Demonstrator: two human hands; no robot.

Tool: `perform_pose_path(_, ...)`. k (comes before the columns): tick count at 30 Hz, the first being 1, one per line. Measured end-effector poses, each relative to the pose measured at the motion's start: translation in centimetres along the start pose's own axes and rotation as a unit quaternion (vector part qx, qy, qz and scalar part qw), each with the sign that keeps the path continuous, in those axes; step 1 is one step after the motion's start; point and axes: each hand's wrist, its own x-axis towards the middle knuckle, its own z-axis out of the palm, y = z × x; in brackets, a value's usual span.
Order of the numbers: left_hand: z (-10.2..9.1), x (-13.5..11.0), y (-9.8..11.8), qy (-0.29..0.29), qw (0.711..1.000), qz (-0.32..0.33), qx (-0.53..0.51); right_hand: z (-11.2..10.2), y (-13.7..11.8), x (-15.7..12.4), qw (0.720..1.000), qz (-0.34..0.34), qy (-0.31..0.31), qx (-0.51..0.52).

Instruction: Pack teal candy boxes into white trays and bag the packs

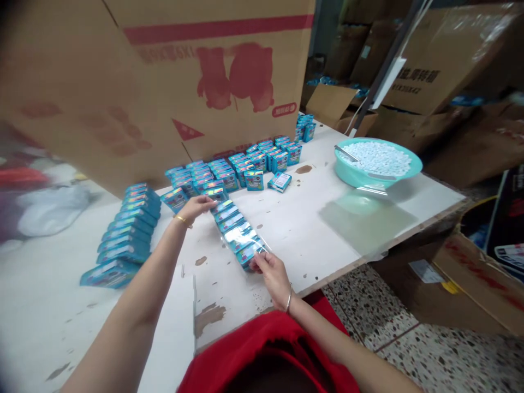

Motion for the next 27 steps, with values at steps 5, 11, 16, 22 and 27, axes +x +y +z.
perform_pose_path(5, -0.7, -4.7, -0.5, 0.0, 0.996, -0.042, -0.077, -2.3, -0.9, 0.9, 0.999, -0.041, 0.014, 0.023)
perform_pose_path(11, 0.9, -13.0, -1.5, 0.043, 0.984, -0.081, -0.156, -6.1, -3.2, 3.1, 0.998, -0.043, -0.024, 0.032)
perform_pose_path(16, 2.8, -14.6, -1.9, 0.115, 0.972, -0.098, -0.182, -6.7, -3.7, 3.7, 0.999, -0.009, -0.046, 0.014)
perform_pose_path(22, 4.4, -14.6, -1.4, 0.195, 0.953, -0.086, -0.214, -7.6, -4.0, 4.5, 0.997, 0.022, -0.073, 0.017)
perform_pose_path(27, 6.6, -14.9, -0.1, 0.284, 0.93, -0.091, -0.212, -10.0, -5.2, 4.8, 0.991, 0.028, -0.108, -0.078)
